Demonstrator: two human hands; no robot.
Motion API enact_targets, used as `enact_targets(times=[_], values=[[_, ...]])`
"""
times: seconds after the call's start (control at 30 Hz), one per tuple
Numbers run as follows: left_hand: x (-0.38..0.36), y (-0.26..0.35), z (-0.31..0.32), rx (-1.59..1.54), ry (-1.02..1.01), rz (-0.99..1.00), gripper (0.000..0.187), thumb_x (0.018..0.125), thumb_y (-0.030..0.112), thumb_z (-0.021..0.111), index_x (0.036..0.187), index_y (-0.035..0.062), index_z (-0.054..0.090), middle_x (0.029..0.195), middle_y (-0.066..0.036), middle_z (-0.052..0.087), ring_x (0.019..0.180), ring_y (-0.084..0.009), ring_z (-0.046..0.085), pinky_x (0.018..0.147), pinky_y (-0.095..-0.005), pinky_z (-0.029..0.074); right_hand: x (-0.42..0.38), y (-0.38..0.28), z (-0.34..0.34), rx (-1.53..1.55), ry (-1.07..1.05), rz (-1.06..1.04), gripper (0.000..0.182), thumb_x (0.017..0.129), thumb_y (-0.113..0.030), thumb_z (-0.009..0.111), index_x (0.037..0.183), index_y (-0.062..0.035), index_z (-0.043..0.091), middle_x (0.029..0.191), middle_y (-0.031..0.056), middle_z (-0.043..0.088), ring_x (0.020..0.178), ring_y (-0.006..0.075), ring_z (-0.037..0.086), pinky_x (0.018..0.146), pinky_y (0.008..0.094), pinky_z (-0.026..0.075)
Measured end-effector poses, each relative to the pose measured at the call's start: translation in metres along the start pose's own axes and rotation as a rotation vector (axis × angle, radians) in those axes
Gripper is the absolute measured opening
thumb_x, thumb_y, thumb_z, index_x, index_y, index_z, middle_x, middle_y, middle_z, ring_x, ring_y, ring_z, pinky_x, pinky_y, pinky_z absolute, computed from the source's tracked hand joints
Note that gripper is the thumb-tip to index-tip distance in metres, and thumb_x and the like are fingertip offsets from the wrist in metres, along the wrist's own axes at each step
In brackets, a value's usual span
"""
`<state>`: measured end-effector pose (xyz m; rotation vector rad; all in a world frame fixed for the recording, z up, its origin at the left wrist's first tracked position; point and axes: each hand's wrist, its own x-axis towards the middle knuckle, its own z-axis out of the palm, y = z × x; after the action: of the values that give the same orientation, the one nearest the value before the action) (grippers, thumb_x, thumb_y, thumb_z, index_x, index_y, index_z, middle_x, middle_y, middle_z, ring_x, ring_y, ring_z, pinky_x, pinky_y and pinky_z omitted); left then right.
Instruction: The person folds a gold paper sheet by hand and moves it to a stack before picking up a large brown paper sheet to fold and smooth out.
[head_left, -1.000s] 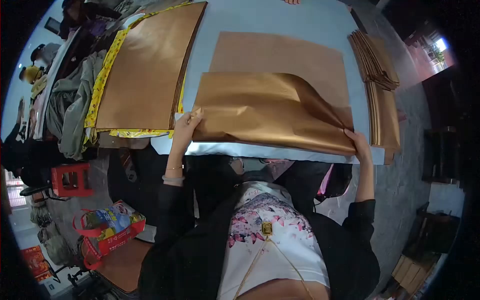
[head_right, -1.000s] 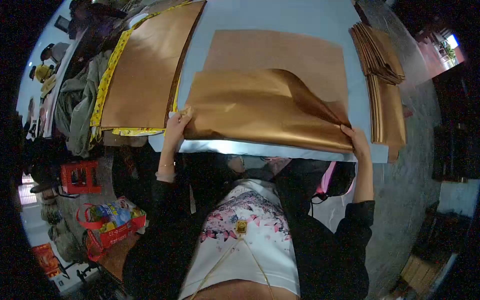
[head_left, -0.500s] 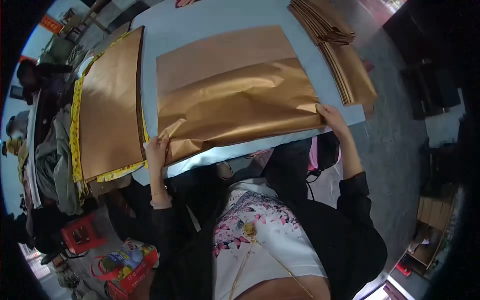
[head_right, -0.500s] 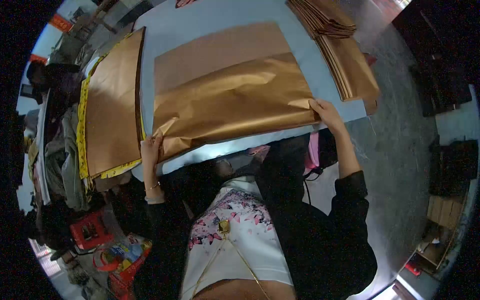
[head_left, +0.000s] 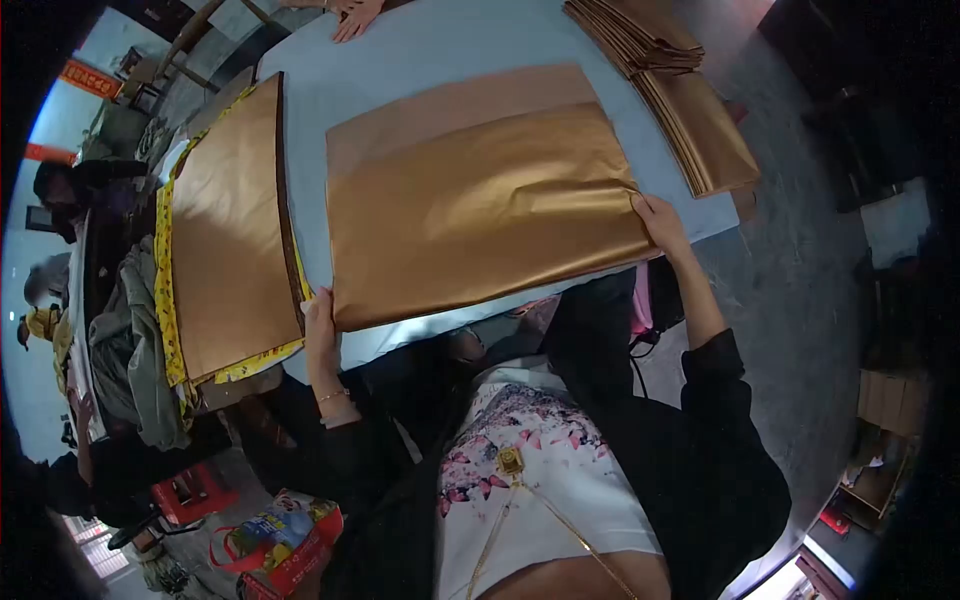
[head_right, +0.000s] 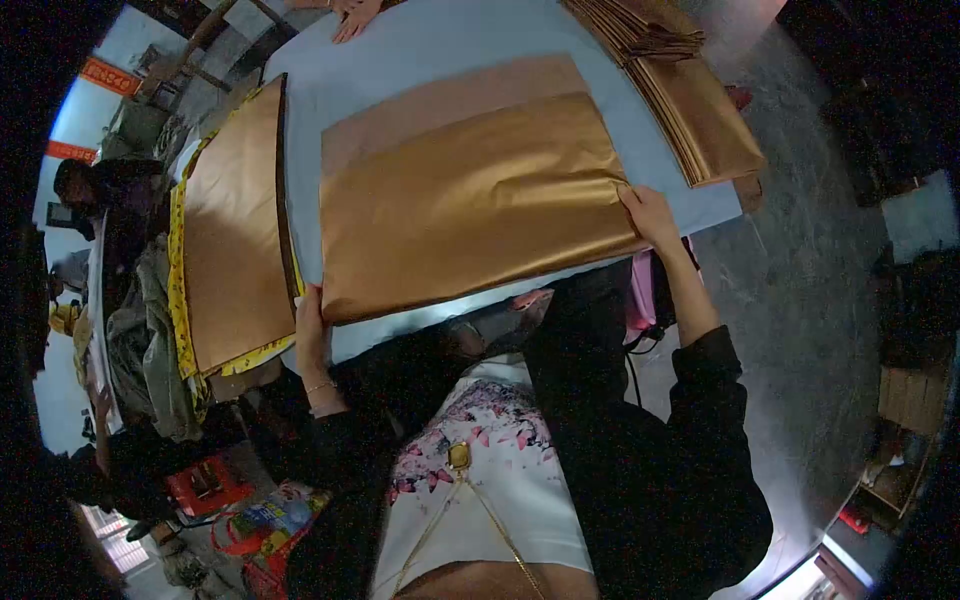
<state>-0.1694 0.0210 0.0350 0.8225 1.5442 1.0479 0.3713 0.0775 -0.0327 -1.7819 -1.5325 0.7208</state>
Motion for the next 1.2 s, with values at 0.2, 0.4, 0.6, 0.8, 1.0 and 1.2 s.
enact_targets(times=[0.2,0.4,0.6,0.8,1.0,1.2], values=[[-0.006,-0.009,-0.009,0.274,-0.087,0.12,0.035,0.096,0.032,0.054,0.101,-0.0024,0.058,0.084,0.001,0.054,0.076,-0.0063,0.047,0.07,-0.0201,0.037,0.009,-0.003,0.002,-0.078,0.036,0.039,0.047,0.093,-0.039,0.051,0.084,0.0066,0.055,0.064,0.0172,0.052,0.061,0.0242,0.049,0.062,0.0379,0.041],[-0.014,-0.002,0.003,0.346,0.024,0.083,0.028,0.091,0.026,0.063,0.097,-0.0019,0.059,0.066,0.007,0.048,0.058,-0.003,0.039,0.052,-0.0204,0.032,0.012,-0.002,-0.001,-0.039,0.008,0.098,0.046,0.093,-0.039,0.051,0.09,0.006,0.059,0.069,0.0182,0.058,0.065,0.0262,0.056,0.064,0.0376,0.043],[-0.007,-0.013,0.011,0.582,0.176,0.168,0.033,0.086,0.026,0.067,0.098,-0.0033,0.059,0.067,-0.003,0.056,0.061,-0.0111,0.05,0.059,-0.0271,0.043,0.012,-0.02,-0.01,-0.1,0.01,0.055,0.042,0.091,-0.036,0.053,0.093,0.0054,0.062,0.077,0.0202,0.063,0.069,0.0283,0.058,0.067,0.0363,0.045],[-0.005,-0.018,0.024,0.804,0.326,0.133,0.031,0.085,0.029,0.066,0.098,0.0013,0.058,0.074,-0.013,0.063,0.069,-0.0268,0.061,0.064,-0.0357,0.047,0.02,-0.024,-0.014,-0.021,0.005,0.159,0.047,0.094,-0.041,0.051,0.103,0.0041,0.063,0.09,0.0113,0.066,0.083,0.019,0.059,0.074,0.0318,0.045],[-0.002,-0.037,0.018,0.629,0.349,0.162,0.031,0.087,0.027,0.064,0.1,0.0,0.057,0.077,-0.012,0.065,0.07,-0.0215,0.063,0.065,-0.0332,0.048,-0.001,-0.026,-0.03,0.714,-0.111,0.387,0.047,0.092,-0.047,0.054,0.1,-0.0017,0.066,0.092,0.0065,0.063,0.09,0.0149,0.059,0.078,0.0278,0.046],[0.003,-0.038,0.018,0.655,0.382,0.173,0.029,0.087,0.025,0.064,0.099,-0.0002,0.058,0.073,-0.011,0.064,0.068,-0.0204,0.062,0.061,-0.0328,0.046,-0.003,-0.012,-0.019,0.217,-0.098,0.177,0.045,0.093,-0.043,0.054,0.077,-0.0008,0.057,0.062,0.0002,0.049,0.058,0.0086,0.044,0.053,0.0273,0.038]])
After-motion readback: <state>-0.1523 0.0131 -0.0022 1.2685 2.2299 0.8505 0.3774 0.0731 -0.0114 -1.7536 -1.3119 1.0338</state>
